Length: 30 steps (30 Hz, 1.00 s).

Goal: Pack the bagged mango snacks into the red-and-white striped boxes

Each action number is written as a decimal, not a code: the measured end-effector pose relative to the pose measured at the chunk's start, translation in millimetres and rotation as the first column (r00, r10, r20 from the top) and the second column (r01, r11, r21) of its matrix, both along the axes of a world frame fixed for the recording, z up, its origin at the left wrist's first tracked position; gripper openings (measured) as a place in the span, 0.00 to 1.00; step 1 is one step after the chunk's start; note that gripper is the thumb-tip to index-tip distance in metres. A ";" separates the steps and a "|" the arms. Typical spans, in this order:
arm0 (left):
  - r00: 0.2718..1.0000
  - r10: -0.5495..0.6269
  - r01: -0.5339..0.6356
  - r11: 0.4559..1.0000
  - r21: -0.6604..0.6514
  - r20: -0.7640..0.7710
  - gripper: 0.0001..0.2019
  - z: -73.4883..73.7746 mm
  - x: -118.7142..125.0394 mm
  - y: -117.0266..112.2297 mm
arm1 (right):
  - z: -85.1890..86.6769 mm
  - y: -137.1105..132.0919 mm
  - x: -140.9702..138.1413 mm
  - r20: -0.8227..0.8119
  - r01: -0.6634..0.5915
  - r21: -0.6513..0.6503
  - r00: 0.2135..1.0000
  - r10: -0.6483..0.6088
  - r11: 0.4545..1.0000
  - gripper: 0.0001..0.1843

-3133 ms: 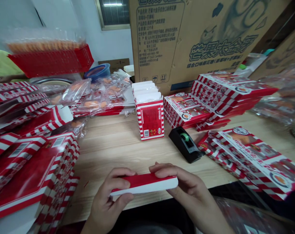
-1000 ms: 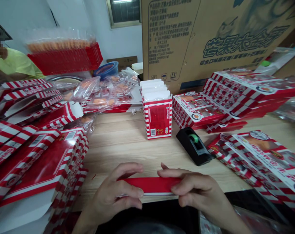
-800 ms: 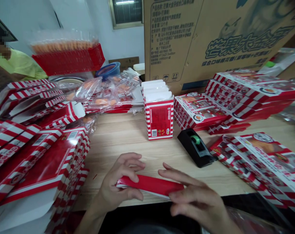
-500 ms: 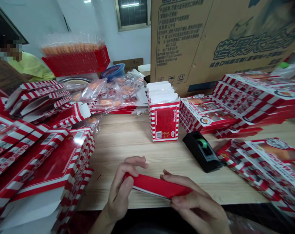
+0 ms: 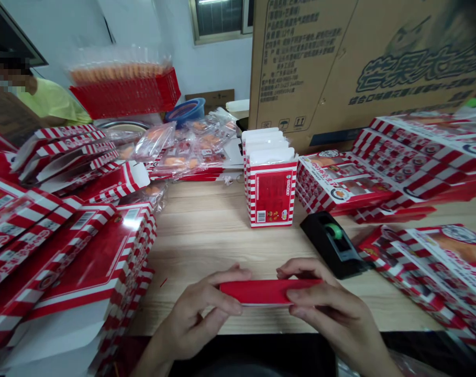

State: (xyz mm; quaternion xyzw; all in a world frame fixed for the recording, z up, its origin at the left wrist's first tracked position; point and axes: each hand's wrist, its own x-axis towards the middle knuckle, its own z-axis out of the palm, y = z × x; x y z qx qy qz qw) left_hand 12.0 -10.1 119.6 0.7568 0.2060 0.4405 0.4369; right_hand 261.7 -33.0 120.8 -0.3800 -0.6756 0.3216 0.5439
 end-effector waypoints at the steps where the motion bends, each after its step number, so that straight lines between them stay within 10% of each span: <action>1: 1.000 -0.015 0.015 1.000 0.001 0.008 0.12 -0.3 0.7 0.4 | 0.2 -0.5 0.6 0.000 -0.014 0.001 1.000 0.014 1.000 0.04; 13: 0.997 0.082 -0.083 0.989 0.119 0.016 0.14 -8.2 21.6 -2.4 | -5.7 -12.3 3.2 -0.062 -0.095 -0.020 0.994 0.093 0.995 0.09; 15: 0.994 0.106 -0.110 0.985 0.133 0.039 0.13 -9.8 24.1 -1.8 | -16.3 -9.2 26.8 -0.130 0.076 -0.089 0.988 -0.087 0.993 0.15; 16: 0.992 0.118 -0.124 0.980 0.155 0.046 0.11 -9.6 24.6 -1.2 | -22.2 -7.6 43.8 -0.133 0.246 -0.129 0.956 -0.263 0.961 0.17; 18: 0.991 0.126 -0.133 0.970 0.205 0.049 0.08 -6.6 23.0 0.4 | -33.3 -5.2 83.2 0.026 0.652 -0.236 0.746 -0.666 0.721 0.19; 20: 0.994 0.105 -0.099 0.968 0.232 -0.015 0.09 -0.6 16.0 3.0 | -42.0 -3.3 119.9 0.145 0.732 -0.319 0.665 -0.732 0.602 0.20; 25: 0.881 -0.025 0.146 0.964 0.221 -0.472 0.15 17.4 -15.0 12.8 | -56.2 9.9 157.4 0.193 0.523 -0.609 0.827 -0.528 0.597 0.22; 30: 0.902 0.070 0.062 0.956 0.287 -0.427 0.19 23.3 -16.5 17.9 | -58.5 13.3 160.9 0.041 0.331 -0.733 0.894 -0.447 0.594 0.23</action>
